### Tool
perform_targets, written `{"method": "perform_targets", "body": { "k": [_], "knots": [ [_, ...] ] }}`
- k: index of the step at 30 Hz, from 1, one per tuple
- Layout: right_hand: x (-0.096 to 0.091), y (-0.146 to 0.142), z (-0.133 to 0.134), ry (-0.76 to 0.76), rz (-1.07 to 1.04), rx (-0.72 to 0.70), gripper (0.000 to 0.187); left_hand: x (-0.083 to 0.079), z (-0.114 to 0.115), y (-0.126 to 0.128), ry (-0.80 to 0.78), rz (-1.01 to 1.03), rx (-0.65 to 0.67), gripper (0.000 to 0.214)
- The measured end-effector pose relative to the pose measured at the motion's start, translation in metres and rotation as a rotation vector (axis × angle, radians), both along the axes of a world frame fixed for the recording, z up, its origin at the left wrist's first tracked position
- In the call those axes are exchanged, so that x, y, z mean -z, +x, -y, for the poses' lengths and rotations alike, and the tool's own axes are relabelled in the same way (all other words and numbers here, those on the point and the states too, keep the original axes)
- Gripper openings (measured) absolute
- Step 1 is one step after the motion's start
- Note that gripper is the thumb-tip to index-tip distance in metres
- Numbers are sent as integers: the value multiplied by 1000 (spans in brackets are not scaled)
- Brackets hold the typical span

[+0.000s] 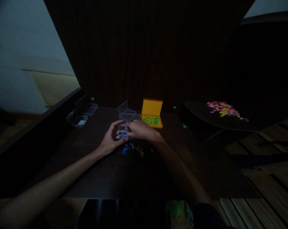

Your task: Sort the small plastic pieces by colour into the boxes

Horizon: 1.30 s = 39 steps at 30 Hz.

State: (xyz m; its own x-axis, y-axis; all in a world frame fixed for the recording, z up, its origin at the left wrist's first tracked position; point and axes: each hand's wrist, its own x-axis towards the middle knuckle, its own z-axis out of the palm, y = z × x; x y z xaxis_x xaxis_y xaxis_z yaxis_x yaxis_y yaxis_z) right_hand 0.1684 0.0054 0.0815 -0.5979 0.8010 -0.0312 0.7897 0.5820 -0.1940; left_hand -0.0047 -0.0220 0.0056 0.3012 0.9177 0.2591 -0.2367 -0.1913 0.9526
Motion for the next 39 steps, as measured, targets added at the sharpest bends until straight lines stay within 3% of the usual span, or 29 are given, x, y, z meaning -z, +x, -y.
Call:
{"method": "perform_targets", "body": {
  "k": [6,14,19,22,25,39],
  "knots": [
    [-2,3,2,-11,-43,-16,25,0,-1,0,-23,13,-5,73],
    [-11,15,15,80,-202,2,24,0,-5,-2,-8,-1,-34,75],
    [12,26,36,105,-392,-79,19,1,-12,-6,15,-10,-94,74],
    [30,29,44,68,-338,-103,18,-1,-15,-8,27,-4,-132,74],
    [42,27,45,49,-227,-37,17,-2,-17,-10,40,0,-154,75],
    [59,13,44,25,-59,119,14,-2,-17,-9,51,-22,-172,75]
  ]
}}
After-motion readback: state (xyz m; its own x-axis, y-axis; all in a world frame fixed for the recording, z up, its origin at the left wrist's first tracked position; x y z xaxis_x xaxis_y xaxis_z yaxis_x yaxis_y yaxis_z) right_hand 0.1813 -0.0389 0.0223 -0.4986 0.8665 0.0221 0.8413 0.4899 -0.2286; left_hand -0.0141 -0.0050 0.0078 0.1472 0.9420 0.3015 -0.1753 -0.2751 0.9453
